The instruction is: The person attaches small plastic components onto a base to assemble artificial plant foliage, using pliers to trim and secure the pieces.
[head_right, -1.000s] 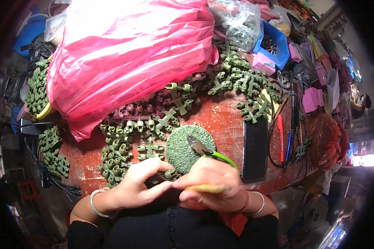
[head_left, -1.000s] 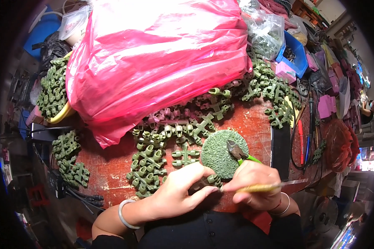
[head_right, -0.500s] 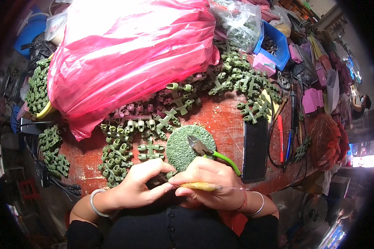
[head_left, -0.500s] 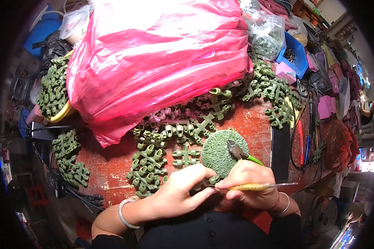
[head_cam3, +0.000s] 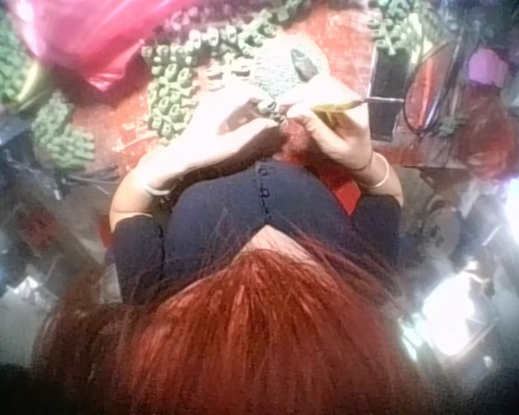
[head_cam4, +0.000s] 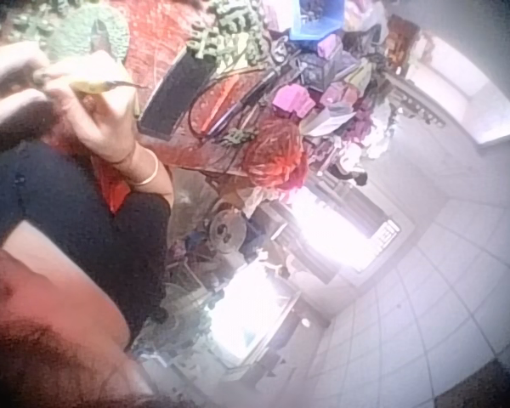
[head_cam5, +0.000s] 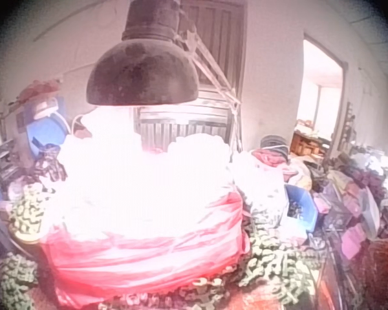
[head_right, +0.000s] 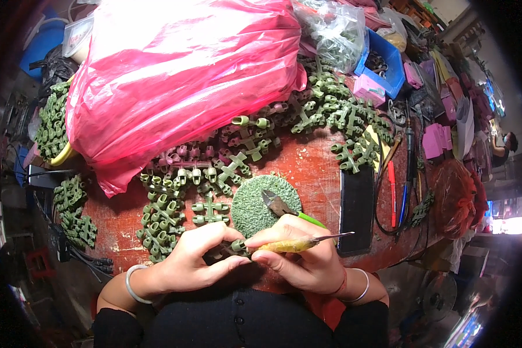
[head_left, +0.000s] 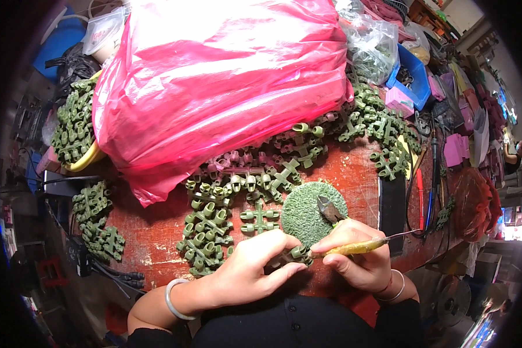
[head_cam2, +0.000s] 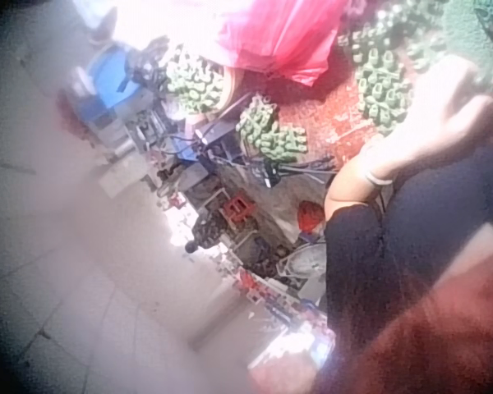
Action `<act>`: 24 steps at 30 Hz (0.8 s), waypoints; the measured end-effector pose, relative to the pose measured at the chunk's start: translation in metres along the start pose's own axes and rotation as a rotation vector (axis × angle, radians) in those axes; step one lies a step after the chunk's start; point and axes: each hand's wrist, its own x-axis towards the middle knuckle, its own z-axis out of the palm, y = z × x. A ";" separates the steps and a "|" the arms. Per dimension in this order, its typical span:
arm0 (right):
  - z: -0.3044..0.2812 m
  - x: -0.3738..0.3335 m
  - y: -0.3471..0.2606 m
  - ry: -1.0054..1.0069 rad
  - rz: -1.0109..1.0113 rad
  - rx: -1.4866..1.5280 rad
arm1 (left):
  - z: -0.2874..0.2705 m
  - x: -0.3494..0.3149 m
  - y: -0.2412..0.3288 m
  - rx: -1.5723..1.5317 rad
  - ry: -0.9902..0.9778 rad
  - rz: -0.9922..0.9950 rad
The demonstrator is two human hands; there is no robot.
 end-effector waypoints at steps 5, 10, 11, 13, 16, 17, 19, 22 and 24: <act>0.000 -0.001 -0.001 -0.016 0.054 -0.013 | 0.000 -0.001 -0.001 -0.006 0.010 -0.010; -0.001 -0.002 -0.001 -0.012 0.055 -0.017 | 0.000 -0.001 0.000 -0.014 0.009 0.001; -0.001 -0.002 -0.001 -0.011 0.051 -0.023 | 0.000 -0.001 0.000 -0.013 0.009 -0.001; 0.000 -0.002 -0.001 0.007 0.051 -0.008 | 0.000 0.000 0.001 -0.015 0.005 -0.001; 0.000 -0.002 -0.001 0.029 0.053 0.016 | 0.000 -0.001 0.001 -0.019 0.001 -0.010; 0.001 -0.003 -0.001 0.034 0.056 0.022 | -0.001 -0.001 0.001 -0.007 0.005 0.000; 0.000 -0.004 -0.002 0.042 0.070 0.037 | -0.001 0.000 0.001 0.004 0.006 0.012; 0.001 -0.005 -0.003 0.055 0.099 0.068 | -0.001 -0.001 0.001 -0.002 0.002 -0.011; 0.000 -0.005 -0.003 0.060 0.115 0.082 | -0.001 -0.001 0.002 -0.004 0.006 -0.017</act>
